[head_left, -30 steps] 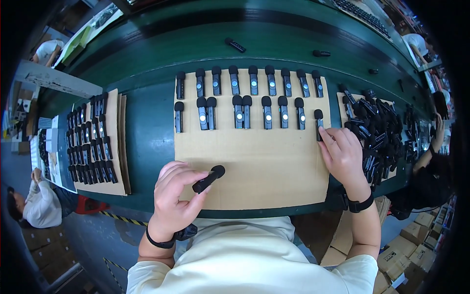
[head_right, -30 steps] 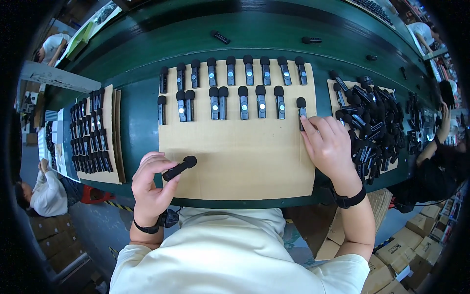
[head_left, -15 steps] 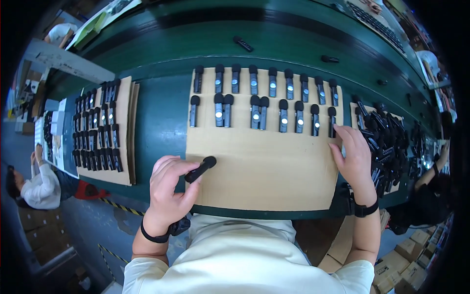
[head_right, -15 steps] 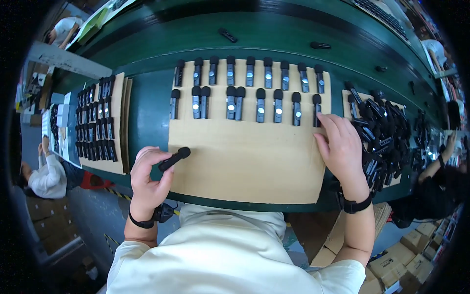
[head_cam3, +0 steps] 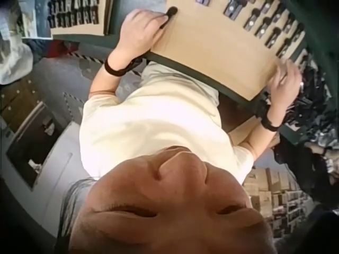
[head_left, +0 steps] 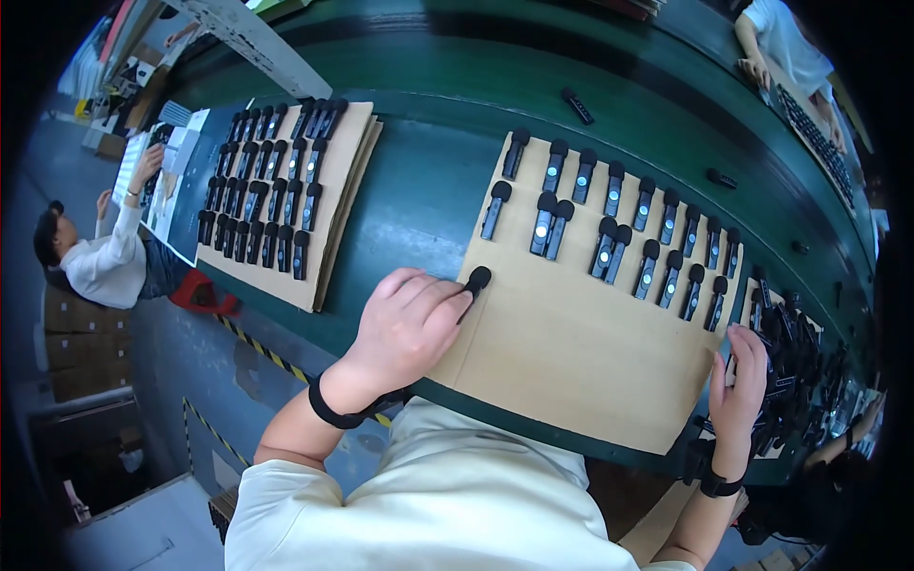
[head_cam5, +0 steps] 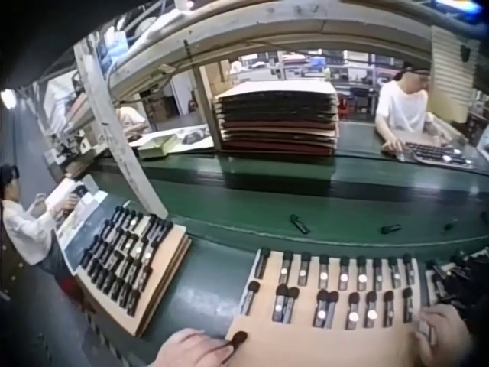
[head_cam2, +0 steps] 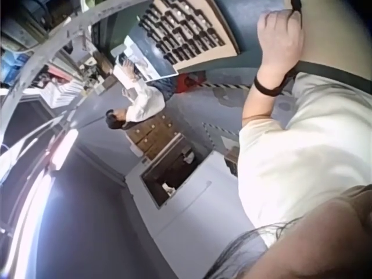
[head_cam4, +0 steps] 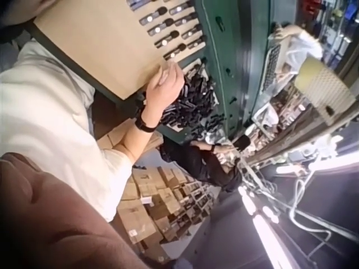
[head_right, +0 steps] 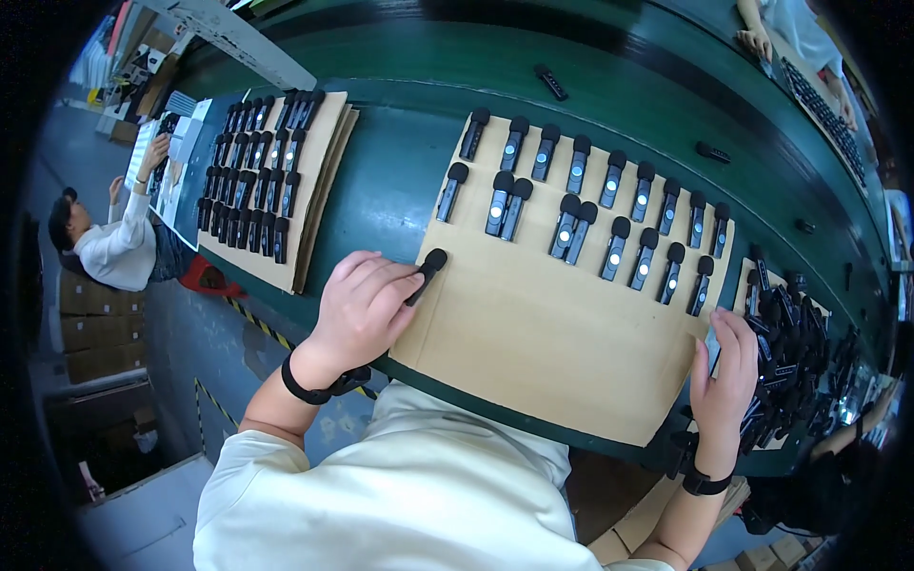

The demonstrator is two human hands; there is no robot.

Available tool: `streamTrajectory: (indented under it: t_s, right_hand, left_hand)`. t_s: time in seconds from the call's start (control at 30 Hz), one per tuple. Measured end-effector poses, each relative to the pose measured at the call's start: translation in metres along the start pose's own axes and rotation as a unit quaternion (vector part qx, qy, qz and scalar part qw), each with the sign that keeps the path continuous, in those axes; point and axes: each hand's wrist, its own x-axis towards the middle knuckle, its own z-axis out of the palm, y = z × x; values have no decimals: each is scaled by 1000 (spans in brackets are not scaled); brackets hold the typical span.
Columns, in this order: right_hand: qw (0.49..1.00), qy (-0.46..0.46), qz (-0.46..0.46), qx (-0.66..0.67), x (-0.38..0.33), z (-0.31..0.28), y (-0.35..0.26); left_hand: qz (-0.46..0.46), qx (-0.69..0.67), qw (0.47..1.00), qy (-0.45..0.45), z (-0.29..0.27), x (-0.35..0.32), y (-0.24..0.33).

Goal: Assembling small electronic components by placing them onto a template board at a factory workstation.

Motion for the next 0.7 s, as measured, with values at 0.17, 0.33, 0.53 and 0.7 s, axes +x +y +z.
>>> streamTrajectory:
  t_s: [0.17,0.33,0.53,0.7]
  right_hand:
    - [1000,-8,-11,-2,-2,-2,-2]
    - [1000,0,-28,-11,-1,-5,-5]
    - [1000,-14,-7,1,-4,-8,-12]
    - [1000,-14,-5,-11,-2,-12,-15]
  left_hand:
    - [5,-35,999,-29,-2,-4,1]
    - [7,-42,999,-25,2,1,-4]
    - [21,-37,999,-6,5,11,-11]
    - [16,-50,999,-2,5,13,-16]
